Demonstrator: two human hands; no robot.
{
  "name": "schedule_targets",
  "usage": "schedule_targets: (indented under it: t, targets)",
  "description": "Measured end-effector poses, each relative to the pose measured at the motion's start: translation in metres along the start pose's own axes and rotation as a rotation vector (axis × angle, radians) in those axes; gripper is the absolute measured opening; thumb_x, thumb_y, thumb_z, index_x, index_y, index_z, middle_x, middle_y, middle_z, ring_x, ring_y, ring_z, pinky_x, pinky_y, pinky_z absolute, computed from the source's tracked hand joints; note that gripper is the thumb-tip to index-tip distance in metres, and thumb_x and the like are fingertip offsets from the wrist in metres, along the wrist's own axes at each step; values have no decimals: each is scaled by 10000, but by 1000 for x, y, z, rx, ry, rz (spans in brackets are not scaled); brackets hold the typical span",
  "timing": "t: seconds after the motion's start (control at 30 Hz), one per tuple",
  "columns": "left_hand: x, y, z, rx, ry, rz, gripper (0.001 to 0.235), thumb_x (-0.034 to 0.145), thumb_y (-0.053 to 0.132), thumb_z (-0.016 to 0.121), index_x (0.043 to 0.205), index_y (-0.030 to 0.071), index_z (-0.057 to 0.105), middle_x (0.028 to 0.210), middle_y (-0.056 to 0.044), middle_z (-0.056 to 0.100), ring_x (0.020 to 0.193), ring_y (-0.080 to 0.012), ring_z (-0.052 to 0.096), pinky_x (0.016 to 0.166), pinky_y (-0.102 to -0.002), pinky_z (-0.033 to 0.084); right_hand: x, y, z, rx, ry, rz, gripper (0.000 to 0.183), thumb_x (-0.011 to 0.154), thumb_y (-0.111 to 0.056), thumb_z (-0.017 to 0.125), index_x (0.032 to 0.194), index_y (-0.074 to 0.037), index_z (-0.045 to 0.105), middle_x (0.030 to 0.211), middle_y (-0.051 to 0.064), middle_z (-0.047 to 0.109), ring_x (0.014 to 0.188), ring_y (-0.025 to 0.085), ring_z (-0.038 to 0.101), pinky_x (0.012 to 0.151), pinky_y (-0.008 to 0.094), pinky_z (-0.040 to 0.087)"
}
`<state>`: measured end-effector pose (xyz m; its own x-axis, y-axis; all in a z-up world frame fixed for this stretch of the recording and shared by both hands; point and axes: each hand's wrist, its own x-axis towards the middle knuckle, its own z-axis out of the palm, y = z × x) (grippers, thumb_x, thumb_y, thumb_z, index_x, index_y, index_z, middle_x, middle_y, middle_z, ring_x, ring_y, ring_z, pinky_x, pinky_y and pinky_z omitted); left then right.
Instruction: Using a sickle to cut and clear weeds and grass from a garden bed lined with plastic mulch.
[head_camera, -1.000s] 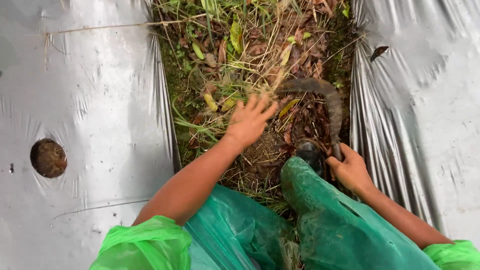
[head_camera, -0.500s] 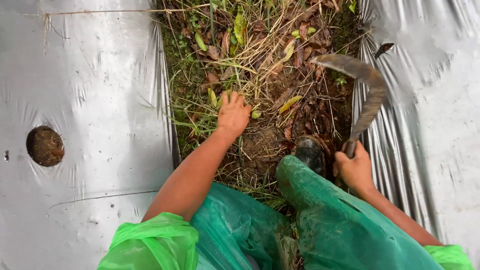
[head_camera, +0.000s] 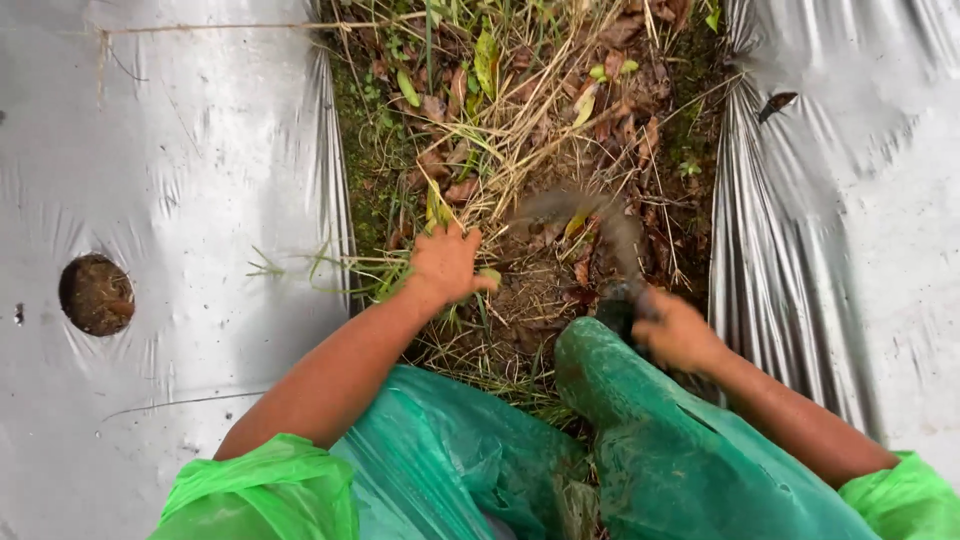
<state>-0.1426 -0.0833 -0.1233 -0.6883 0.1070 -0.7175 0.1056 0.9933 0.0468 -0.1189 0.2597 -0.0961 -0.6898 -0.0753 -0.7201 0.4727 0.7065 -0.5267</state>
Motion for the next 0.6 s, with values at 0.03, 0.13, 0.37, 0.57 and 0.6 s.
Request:
schedule_targets:
  t: [0.03, 0.13, 0.37, 0.57, 0.6]
  targets:
    - [5, -3, 18, 165, 78, 15, 642, 843, 665, 643, 1213, 141, 622, 1191, -239, 629, 1059, -387, 651, 867, -573, 532, 18, 24, 8, -141, -223, 6, 405, 822, -190, 728, 1201, -65, 659, 1076, 251, 716, 1079, 450, 673, 973, 532, 510]
    - [29, -19, 92, 364, 200, -11, 415, 885, 464, 733, 1126, 134, 659, 950, -186, 667, 821, -341, 675, 691, -514, 512, 33, 29, 0, -233, -414, 1, 457, 853, -179, 717, 1303, -127, 663, 1084, 220, 744, 834, 344, 685, 751, 418, 568]
    - [28, -44, 48, -176, -73, -39, 372, 1012, 133, 527, 1381, 93, 558, 920, -230, 730, 760, -365, 748, 699, -554, 626, 8, -36, -2, -110, -123, -7, 430, 816, -242, 738, 1198, -49, 699, 1068, 268, 739, 1109, 460, 674, 959, 574, 522]
    - [-13, -29, 6, -116, -92, -27, 371, 1006, 77, 468, 1369, 79, 548, 1034, -237, 737, 804, -353, 757, 726, -556, 610, 13, -7, -13, -366, -379, -118, 384, 816, -174, 754, 1196, -125, 743, 1078, 188, 797, 1073, 386, 739, 995, 491, 565]
    - [-12, -29, 5, -120, -92, -27, 371, 1006, 77, 468, 1369, 79, 548, 1034, -237, 737, 804, -353, 757, 726, -556, 610, 27, -2, -6, -370, -380, -118, 384, 816, -174, 754, 1196, -125, 743, 1078, 188, 797, 1073, 386, 739, 995, 491, 565]
